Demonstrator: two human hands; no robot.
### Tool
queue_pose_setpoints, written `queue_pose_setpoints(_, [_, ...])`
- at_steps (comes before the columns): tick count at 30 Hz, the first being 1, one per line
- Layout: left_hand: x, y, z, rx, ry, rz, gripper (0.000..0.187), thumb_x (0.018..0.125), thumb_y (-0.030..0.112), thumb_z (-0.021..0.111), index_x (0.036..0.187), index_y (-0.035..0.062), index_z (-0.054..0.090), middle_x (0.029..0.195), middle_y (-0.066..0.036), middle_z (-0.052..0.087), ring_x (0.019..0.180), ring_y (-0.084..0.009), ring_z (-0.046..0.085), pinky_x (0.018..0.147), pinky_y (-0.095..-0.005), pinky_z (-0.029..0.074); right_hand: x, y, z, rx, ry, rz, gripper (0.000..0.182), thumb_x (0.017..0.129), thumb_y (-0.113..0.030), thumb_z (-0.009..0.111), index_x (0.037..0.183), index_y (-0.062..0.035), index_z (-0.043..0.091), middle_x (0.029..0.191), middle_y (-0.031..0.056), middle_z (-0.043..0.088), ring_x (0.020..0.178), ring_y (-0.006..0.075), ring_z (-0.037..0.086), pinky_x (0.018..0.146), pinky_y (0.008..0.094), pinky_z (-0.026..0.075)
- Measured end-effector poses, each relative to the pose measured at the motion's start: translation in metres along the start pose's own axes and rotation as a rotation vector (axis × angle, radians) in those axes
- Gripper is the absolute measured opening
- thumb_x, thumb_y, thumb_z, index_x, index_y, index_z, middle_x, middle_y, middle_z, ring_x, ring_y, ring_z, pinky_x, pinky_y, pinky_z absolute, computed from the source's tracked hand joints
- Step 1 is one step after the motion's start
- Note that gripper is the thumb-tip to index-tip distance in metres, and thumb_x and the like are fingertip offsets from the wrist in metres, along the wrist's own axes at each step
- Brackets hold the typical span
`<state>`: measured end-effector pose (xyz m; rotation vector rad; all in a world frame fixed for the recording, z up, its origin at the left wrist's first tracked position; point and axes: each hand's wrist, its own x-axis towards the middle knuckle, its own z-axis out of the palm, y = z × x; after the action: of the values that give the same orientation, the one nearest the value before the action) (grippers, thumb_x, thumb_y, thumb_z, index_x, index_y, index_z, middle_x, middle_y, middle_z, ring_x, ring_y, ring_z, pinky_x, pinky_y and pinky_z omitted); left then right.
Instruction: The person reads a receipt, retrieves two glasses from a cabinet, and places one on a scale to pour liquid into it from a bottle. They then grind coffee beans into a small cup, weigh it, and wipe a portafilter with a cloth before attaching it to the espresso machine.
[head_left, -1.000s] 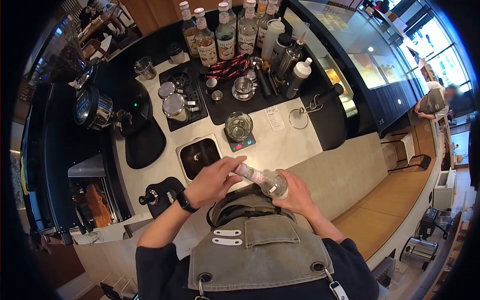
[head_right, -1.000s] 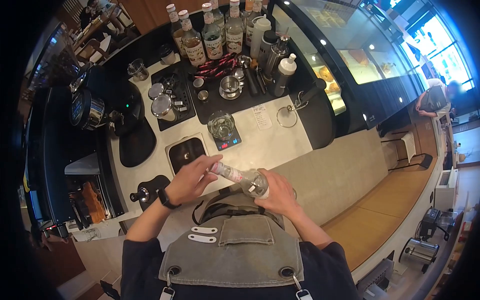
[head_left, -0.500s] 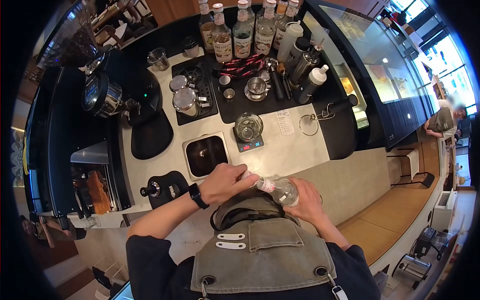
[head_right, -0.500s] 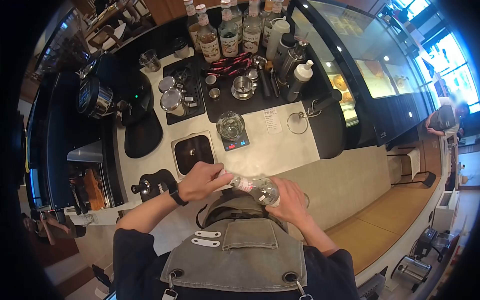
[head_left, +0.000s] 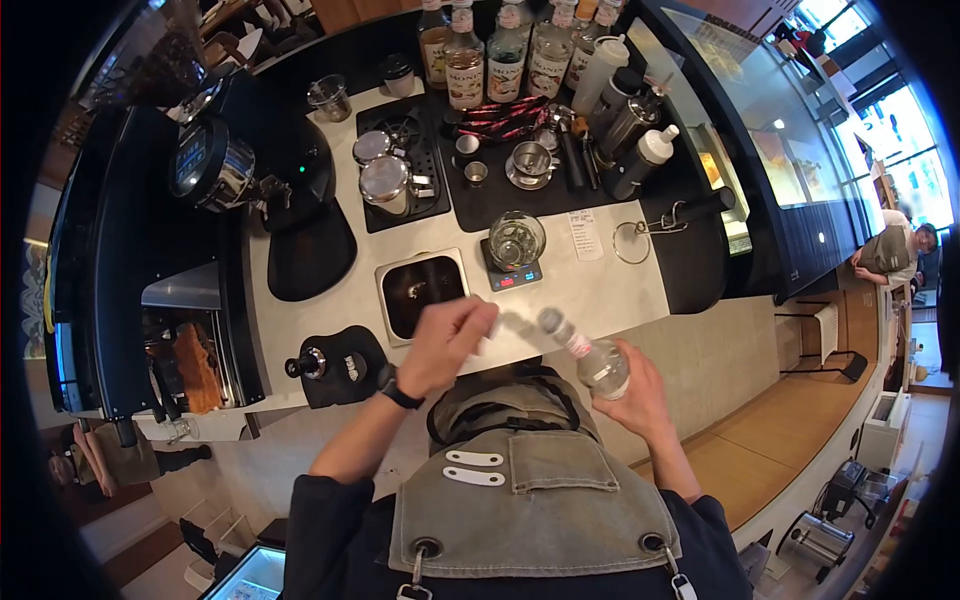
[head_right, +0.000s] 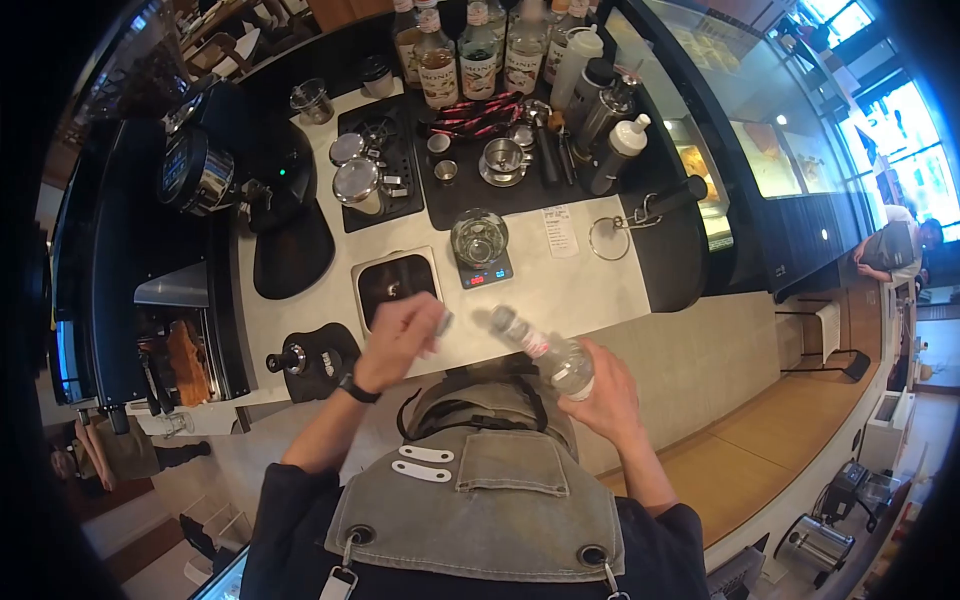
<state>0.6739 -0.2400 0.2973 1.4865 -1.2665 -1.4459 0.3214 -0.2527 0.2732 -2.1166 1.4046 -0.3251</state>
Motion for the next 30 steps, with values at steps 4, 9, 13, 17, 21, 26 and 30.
queue_pose_setpoints(4, [0.008, -0.038, 0.063, -0.327, -0.276, 0.161, 0.045, 0.113, 0.033, 0.048, 0.134, -0.0041, 0.063, 0.133, -0.009, 0.064, 0.111, -0.0131, 0.063, 0.098, -0.0296, 0.049, 0.024, -0.036, -0.029, 0.108, -0.038, 0.144, 0.098, 0.069, -0.022, 0.086, 0.155, -0.0085, 0.041, 0.132, 0.0217, 0.064, 0.118, 0.0438, 0.064, 0.099, 0.0495, 0.053])
queue_pose_setpoints(9, [0.015, -0.031, 0.091, -0.525, -0.366, 0.258, 0.052, 0.114, 0.033, 0.046, 0.143, -0.0093, 0.054, 0.171, -0.012, 0.033, 0.136, -0.0189, 0.053, 0.113, -0.0333, 0.039, 0.054, -0.049, -0.053, -0.094, -0.073, 0.000, 0.100, 0.070, -0.024, 0.085, 0.157, -0.0121, 0.038, 0.132, 0.0253, 0.064, 0.117, 0.0450, 0.065, 0.098, 0.0493, 0.054])
queue_pose_setpoints(13, [0.027, -0.039, 0.095, -0.507, -0.408, 0.245, 0.053, 0.115, 0.035, 0.045, 0.143, -0.0088, 0.053, 0.173, -0.014, 0.025, 0.146, -0.0250, 0.048, 0.113, -0.0345, 0.040, 0.071, -0.062, -0.067, -0.228, -0.137, -0.014, 0.098, 0.071, -0.025, 0.083, 0.157, -0.0146, 0.038, 0.130, 0.0273, 0.065, 0.117, 0.0457, 0.065, 0.097, 0.0506, 0.054])
queue_pose_setpoints(17, [0.032, -0.038, 0.094, -0.566, -0.422, 0.243, 0.053, 0.115, 0.037, 0.044, 0.142, -0.0079, 0.053, 0.174, -0.016, 0.020, 0.148, -0.0277, 0.046, 0.112, -0.0356, 0.042, 0.084, -0.067, -0.072, -0.276, -0.194, 0.028, 0.098, 0.069, -0.025, 0.082, 0.156, -0.0137, 0.039, 0.128, 0.0275, 0.066, 0.115, 0.0471, 0.066, 0.096, 0.0506, 0.054])
queue_pose_setpoints(21, [0.035, -0.038, 0.094, -0.639, -0.413, 0.250, 0.053, 0.115, 0.037, 0.043, 0.141, -0.0074, 0.053, 0.174, -0.016, 0.020, 0.149, -0.0272, 0.046, 0.111, -0.0362, 0.043, 0.093, -0.077, -0.077, -0.319, -0.224, 0.058, 0.098, 0.068, -0.024, 0.083, 0.155, -0.0126, 0.040, 0.127, 0.0279, 0.067, 0.114, 0.0482, 0.066, 0.097, 0.0494, 0.054])
queue_pose_setpoints(26, [0.038, -0.037, 0.094, -0.634, -0.421, 0.248, 0.053, 0.115, 0.038, 0.043, 0.140, -0.0075, 0.054, 0.174, -0.016, 0.021, 0.146, -0.0262, 0.048, 0.111, -0.0362, 0.044, 0.099, -0.086, -0.084, -0.394, -0.242, 0.048, 0.098, 0.066, -0.027, 0.080, 0.156, -0.0167, 0.041, 0.117, 0.0265, 0.070, 0.104, 0.0478, 0.068, 0.090, 0.0532, 0.055])
queue_pose_setpoints(30, [0.039, -0.035, 0.095, -0.663, -0.402, 0.259, 0.054, 0.114, 0.039, 0.043, 0.140, -0.0078, 0.054, 0.174, -0.016, 0.021, 0.143, -0.0256, 0.050, 0.111, -0.0368, 0.046, 0.102, -0.090, -0.088, -0.426, -0.257, 0.043, 0.097, 0.065, -0.026, 0.079, 0.155, -0.0166, 0.042, 0.112, 0.0263, 0.071, 0.102, 0.0475, 0.069, 0.087, 0.0532, 0.055])
